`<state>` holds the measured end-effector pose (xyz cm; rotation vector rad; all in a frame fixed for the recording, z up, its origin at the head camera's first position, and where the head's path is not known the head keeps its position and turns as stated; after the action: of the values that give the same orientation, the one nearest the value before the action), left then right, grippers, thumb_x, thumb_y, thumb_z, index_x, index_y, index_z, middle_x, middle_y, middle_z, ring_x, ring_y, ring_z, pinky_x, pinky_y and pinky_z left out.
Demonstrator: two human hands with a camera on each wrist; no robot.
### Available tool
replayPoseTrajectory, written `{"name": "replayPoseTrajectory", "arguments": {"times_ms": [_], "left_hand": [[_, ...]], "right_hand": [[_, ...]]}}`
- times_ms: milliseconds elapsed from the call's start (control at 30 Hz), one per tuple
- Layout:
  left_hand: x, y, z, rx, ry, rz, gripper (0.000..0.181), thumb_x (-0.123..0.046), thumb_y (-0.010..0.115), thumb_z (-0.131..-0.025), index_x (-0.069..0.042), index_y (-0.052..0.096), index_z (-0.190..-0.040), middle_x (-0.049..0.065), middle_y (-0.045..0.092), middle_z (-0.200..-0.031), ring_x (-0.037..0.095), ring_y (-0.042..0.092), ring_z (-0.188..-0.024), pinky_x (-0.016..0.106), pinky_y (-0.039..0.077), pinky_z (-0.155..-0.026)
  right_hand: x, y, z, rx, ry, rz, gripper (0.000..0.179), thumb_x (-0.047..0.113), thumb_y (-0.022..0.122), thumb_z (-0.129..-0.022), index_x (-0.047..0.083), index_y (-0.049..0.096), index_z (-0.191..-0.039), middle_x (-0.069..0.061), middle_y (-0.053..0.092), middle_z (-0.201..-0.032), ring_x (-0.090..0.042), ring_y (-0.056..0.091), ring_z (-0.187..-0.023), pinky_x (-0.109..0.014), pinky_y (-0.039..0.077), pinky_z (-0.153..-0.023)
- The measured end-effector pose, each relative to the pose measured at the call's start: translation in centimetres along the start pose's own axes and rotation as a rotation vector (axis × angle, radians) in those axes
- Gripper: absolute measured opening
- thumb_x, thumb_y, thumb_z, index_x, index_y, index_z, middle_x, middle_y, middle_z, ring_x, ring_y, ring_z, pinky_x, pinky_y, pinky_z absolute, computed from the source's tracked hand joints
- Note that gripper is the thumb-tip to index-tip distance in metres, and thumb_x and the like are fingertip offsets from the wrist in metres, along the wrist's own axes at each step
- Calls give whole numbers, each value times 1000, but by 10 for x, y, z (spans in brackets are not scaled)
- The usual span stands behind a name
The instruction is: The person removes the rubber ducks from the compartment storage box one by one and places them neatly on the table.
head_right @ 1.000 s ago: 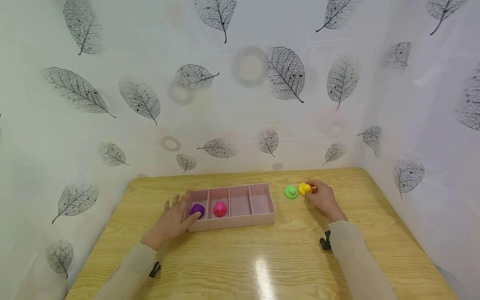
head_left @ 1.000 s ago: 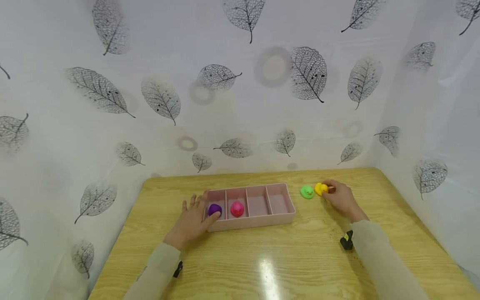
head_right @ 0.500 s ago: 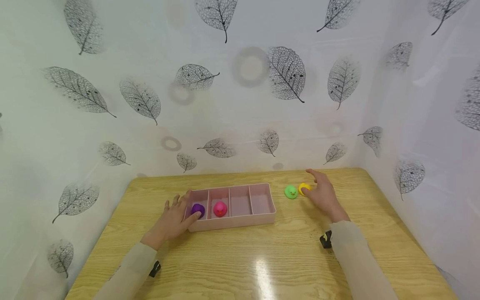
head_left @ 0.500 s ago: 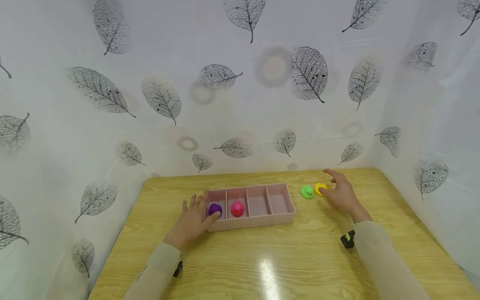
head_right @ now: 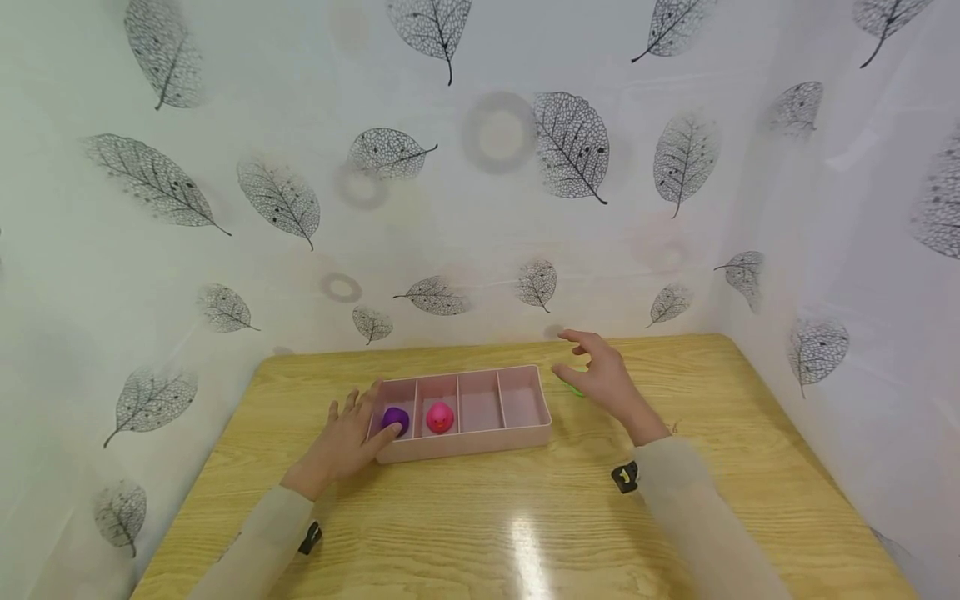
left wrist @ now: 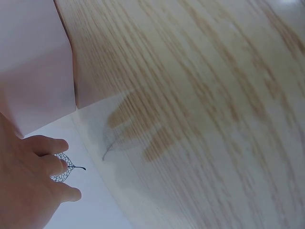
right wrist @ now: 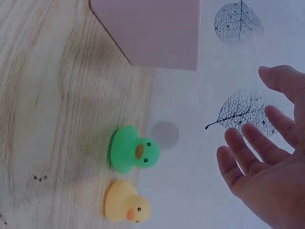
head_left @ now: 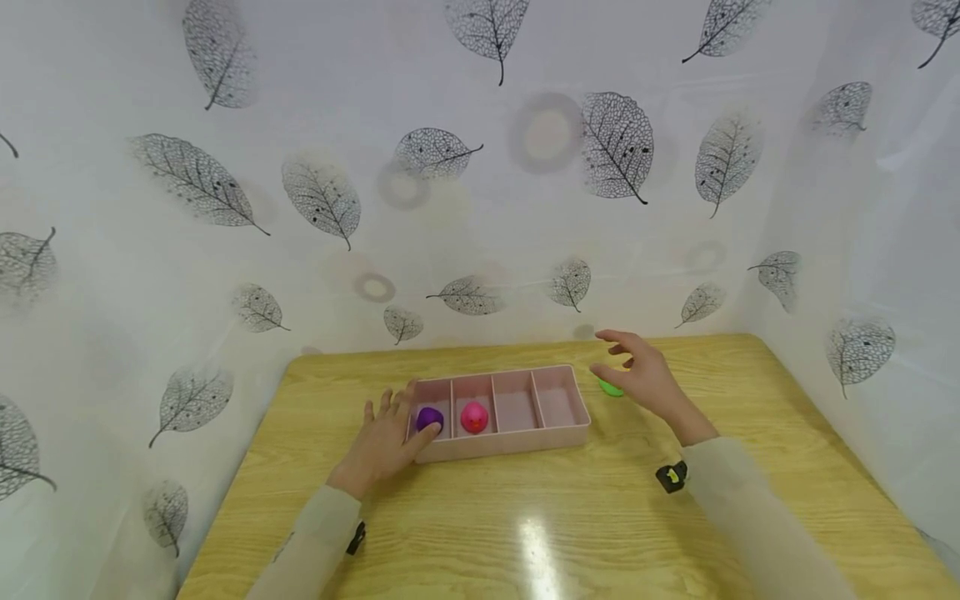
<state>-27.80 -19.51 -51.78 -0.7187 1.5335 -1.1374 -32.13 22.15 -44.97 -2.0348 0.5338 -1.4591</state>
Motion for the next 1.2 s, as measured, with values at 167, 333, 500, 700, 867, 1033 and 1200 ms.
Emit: {"name": "replayPoseTrajectory", "arguments": {"times_ms": [167,333,500,700,867,1033,1200], "left_hand": [[-1,-1,0,4,-3,2,95,-64,47,-105,-7,9,-170,26,35,-167,54,18,-159,77,5,-126],[-1,-1,0,10,-3,-5,95,-64,46,-105,-8,6,-170,27,34,-167,54,17,-159,77,4,-126],[-1,-1,1,17,-5,-7,96,-65,45,-105,-8,3,-170,27,33,-168,53,16,-160,76,4,-126],[0,-1,1,17,-6,9,97,-67,46,-104,-9,5,-171,26,33,-168,52,16,-160,76,4,-126],[3,0,1,25,-1,0,99,-68,49,-103,-10,6,-171,26,34,-168,52,18,-160,76,6,-126],[5,-1,0,24,10,-19,102,-70,51,-101,-9,8,-170,26,36,-167,54,22,-158,77,8,-125],[5,-3,-1,36,-4,-22,106,-73,54,-98,-12,7,-171,25,36,-167,54,21,-158,77,8,-125]], "right_hand": [[19,13,-3,12,-75,14,58,19,77,-97,5,56,-150,-19,61,-147,-40,62,-123,-59,54,-94],[32,26,-5,23,-121,27,57,16,79,-94,4,59,-146,-18,64,-143,-38,65,-118,-55,56,-90],[41,37,-7,42,-142,15,53,16,80,-93,6,62,-143,-19,65,-140,-39,66,-115,-55,57,-88],[52,50,-11,79,-157,-14,54,18,81,-93,4,63,-142,-18,67,-138,-35,66,-112,-50,58,-87],[60,62,-13,101,-150,-12,50,17,80,-93,7,65,-140,-17,70,-131,-32,66,-109,-45,59,-87],[66,73,-15,142,-137,-24,50,17,79,-94,7,65,-140,-21,70,-129,-35,68,-110,-50,61,-90],[73,83,-15,195,-133,-62,51,17,78,-93,7,65,-141,-22,69,-133,-37,67,-111,-47,60,-91]]}}
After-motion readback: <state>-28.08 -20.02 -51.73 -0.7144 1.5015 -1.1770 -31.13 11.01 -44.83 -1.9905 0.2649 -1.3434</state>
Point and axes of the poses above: each hand's wrist, its own z-axis away from the middle knuckle, its own y-axis out of the palm, x = y × z, the point moved 6 cm from there along -z, towards the middle knuckle
